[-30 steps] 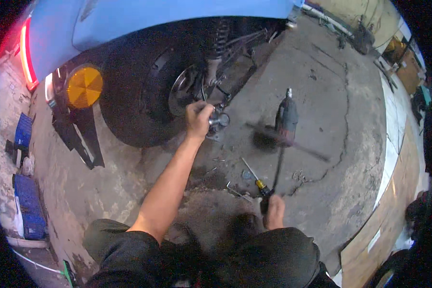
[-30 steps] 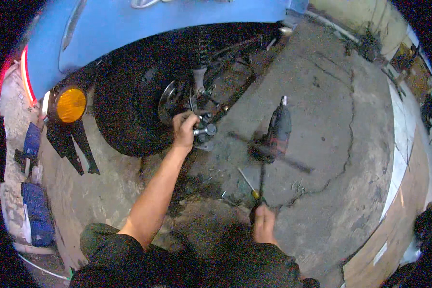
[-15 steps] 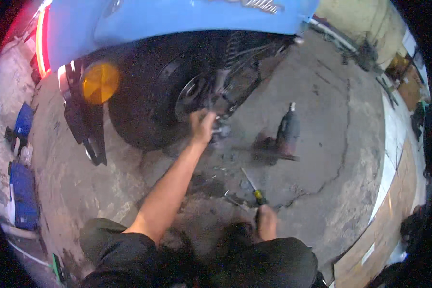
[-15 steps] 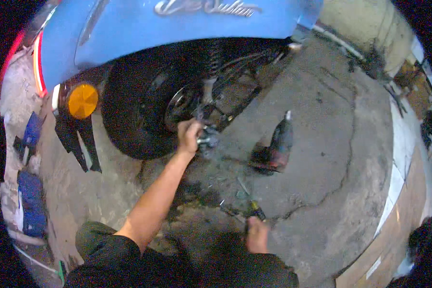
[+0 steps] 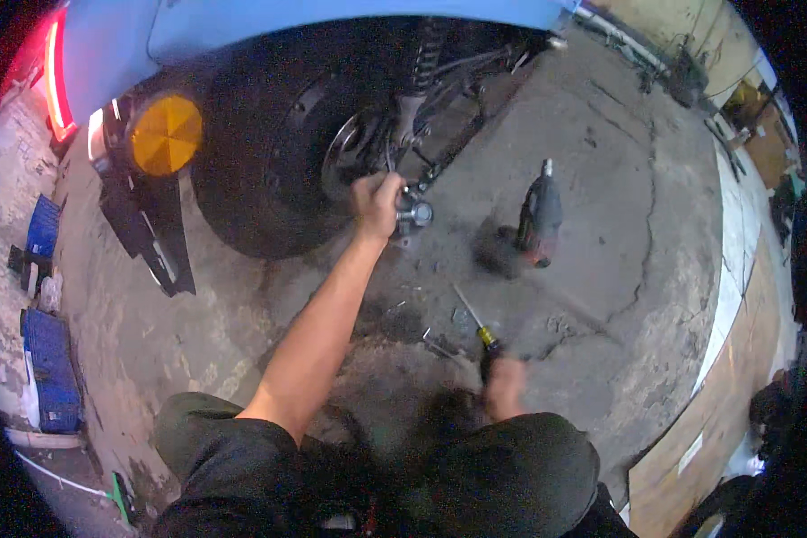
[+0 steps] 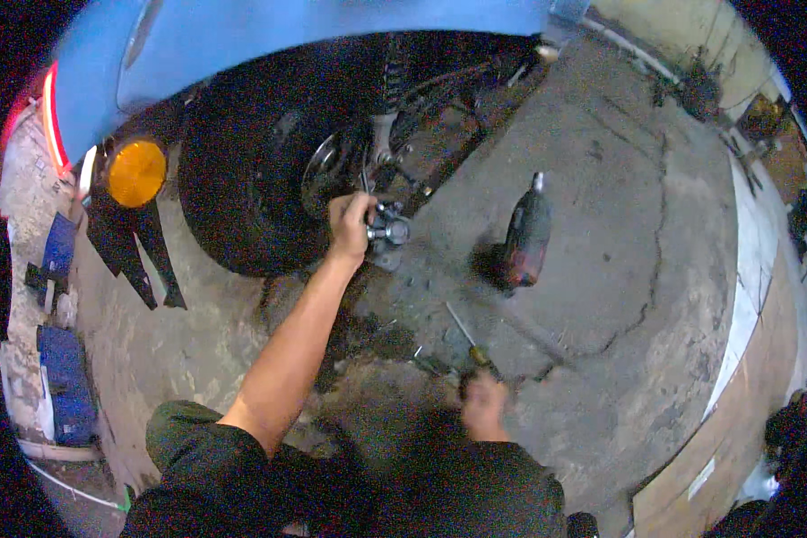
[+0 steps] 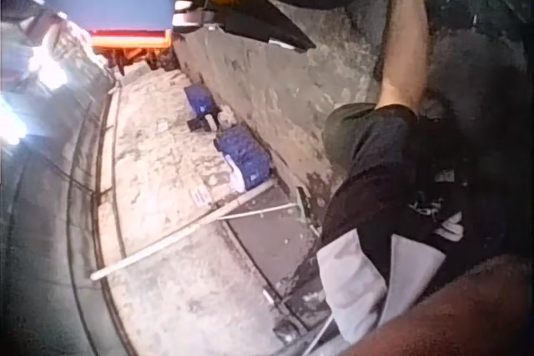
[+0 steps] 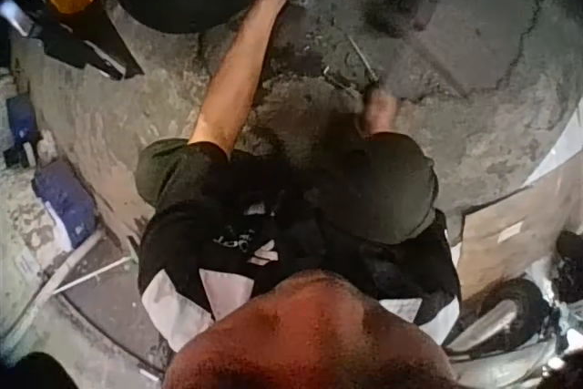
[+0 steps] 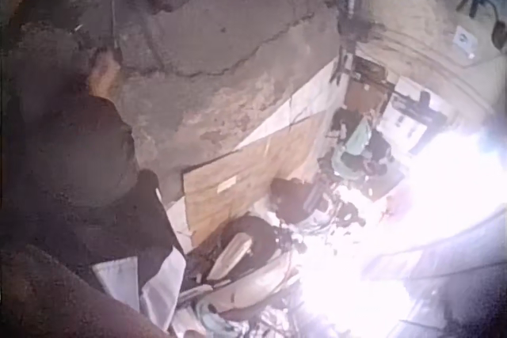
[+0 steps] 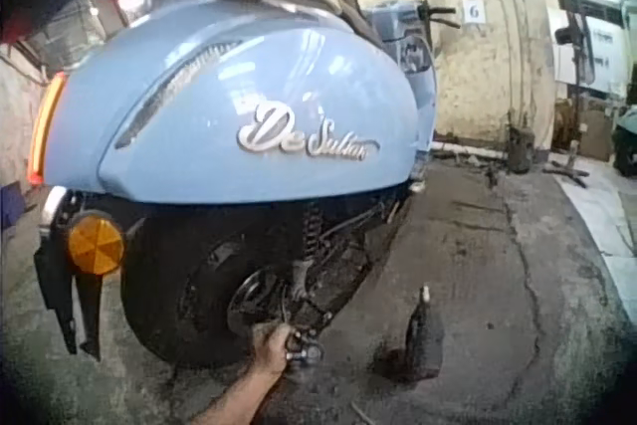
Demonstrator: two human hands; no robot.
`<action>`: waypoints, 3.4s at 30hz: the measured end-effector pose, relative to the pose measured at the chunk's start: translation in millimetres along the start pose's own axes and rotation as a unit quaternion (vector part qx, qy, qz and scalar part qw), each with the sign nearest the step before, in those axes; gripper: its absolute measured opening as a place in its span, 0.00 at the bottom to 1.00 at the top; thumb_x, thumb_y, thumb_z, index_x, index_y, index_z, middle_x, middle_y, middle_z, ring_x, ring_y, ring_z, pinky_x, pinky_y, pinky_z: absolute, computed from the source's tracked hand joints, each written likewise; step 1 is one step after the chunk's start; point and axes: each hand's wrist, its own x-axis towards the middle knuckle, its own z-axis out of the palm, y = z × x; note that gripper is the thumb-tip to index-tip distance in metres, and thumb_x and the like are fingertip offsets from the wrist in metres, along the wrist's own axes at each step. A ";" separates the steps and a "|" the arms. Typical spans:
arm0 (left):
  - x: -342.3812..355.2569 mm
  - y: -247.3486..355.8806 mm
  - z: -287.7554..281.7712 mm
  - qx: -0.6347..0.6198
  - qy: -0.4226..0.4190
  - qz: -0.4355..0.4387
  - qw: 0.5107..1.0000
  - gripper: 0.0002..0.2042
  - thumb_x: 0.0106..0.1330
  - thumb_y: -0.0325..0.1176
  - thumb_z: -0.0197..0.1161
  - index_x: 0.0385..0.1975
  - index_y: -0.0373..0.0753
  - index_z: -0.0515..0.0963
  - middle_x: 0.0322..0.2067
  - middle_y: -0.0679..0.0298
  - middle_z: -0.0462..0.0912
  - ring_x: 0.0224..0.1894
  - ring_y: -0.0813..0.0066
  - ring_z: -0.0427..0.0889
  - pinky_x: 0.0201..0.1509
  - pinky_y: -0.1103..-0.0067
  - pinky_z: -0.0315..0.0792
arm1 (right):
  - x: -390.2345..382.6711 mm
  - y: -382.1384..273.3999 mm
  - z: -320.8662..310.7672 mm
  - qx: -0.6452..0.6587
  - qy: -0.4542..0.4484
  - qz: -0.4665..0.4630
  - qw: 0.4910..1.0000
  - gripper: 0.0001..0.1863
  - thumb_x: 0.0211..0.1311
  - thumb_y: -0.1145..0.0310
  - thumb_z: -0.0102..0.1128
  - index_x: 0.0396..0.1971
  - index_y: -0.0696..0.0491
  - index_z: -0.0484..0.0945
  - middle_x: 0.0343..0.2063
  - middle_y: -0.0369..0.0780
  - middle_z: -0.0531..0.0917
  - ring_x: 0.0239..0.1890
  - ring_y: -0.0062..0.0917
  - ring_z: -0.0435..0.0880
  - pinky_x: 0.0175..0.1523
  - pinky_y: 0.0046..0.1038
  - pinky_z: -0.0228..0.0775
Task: The person removes a brake caliper from a scooter, applies spray from a can to it, and uses a screwdriver and a T-handle wrench to manipulate the internal components before moving it back toward the mounting point.
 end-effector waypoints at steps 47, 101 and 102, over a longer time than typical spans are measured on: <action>-26.9 10.5 1.4 0.071 -0.103 0.160 0.979 0.14 0.37 0.27 0.60 0.28 0.36 0.73 0.28 0.67 0.74 0.32 0.80 0.72 0.39 0.82 0.67 | 36.9 -66.3 0.4 -0.144 -0.045 0.041 0.988 0.19 0.67 0.58 0.47 0.30 0.62 0.73 0.22 0.49 0.75 0.25 0.31 0.72 0.34 0.35 0.66; -21.1 -0.1 2.2 0.096 -0.098 0.102 0.985 0.09 0.36 0.27 0.64 0.21 0.36 0.75 0.32 0.59 0.78 0.39 0.67 0.77 0.48 0.72 0.67 | 51.5 -106.8 0.9 -0.030 0.060 0.005 0.998 0.16 0.66 0.63 0.49 0.25 0.60 0.71 0.16 0.52 0.71 0.16 0.41 0.67 0.26 0.38 0.61; -19.7 -2.7 1.6 0.101 -0.104 0.090 0.985 0.09 0.36 0.27 0.64 0.21 0.36 0.76 0.32 0.58 0.78 0.40 0.66 0.77 0.48 0.72 0.67 | 52.0 -95.0 3.4 -0.032 0.065 -0.004 0.997 0.16 0.66 0.63 0.49 0.25 0.60 0.71 0.16 0.52 0.71 0.16 0.41 0.67 0.26 0.38 0.61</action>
